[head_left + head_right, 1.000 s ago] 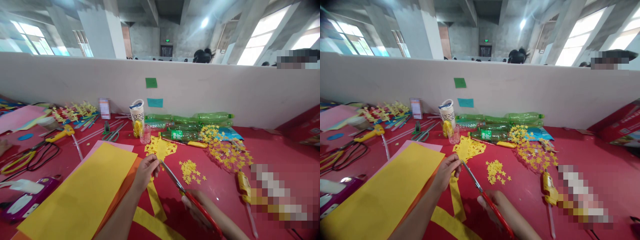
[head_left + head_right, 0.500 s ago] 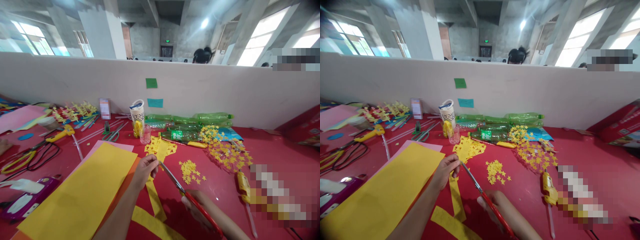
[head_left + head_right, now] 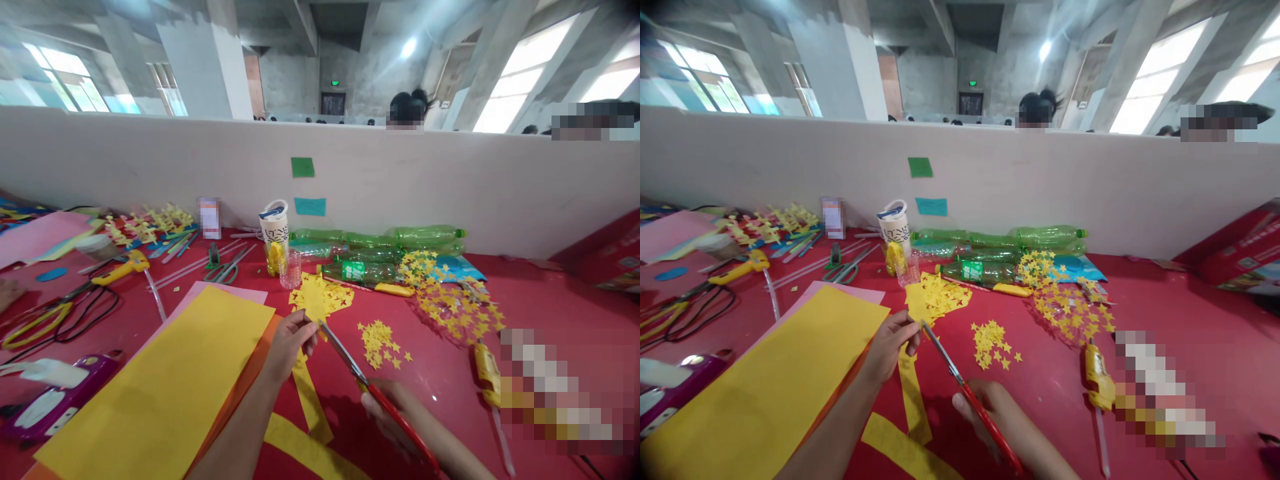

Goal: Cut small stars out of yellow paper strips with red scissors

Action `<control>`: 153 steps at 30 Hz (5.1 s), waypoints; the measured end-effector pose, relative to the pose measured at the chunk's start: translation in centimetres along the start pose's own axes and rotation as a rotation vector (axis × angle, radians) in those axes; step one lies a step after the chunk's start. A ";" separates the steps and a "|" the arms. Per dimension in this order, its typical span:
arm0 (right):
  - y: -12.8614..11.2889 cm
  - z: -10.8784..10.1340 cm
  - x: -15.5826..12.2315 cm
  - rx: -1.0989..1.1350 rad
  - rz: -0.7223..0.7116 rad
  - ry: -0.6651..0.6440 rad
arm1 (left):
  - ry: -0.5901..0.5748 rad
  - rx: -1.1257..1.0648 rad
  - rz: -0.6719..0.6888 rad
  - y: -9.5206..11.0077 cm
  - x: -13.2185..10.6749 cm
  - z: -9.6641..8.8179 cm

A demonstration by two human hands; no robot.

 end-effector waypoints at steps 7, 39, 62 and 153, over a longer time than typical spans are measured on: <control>0.7 0.5 0.3 0.002 -0.012 0.022 | 0.034 -0.045 -0.067 -1.0 -0.1 1.0; 0.7 0.6 0.3 0.219 0.043 0.044 | -0.027 -0.099 -0.103 0.1 -0.1 0.2; 0.6 0.9 0.5 0.174 0.094 0.078 | 0.009 -0.132 -0.042 -0.2 0.0 0.6; -0.3 0.1 -0.2 -0.088 -0.035 0.052 | -0.064 0.024 -0.007 0.8 -0.1 -0.3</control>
Point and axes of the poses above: each hand's wrist, its own x-axis towards the middle knuckle, its own z-axis out of the palm, y = z × x, the point moved 1 cm from there along x, towards the middle knuckle, and after that the axes turned 13 degrees about -y, right-handed, at the moved point
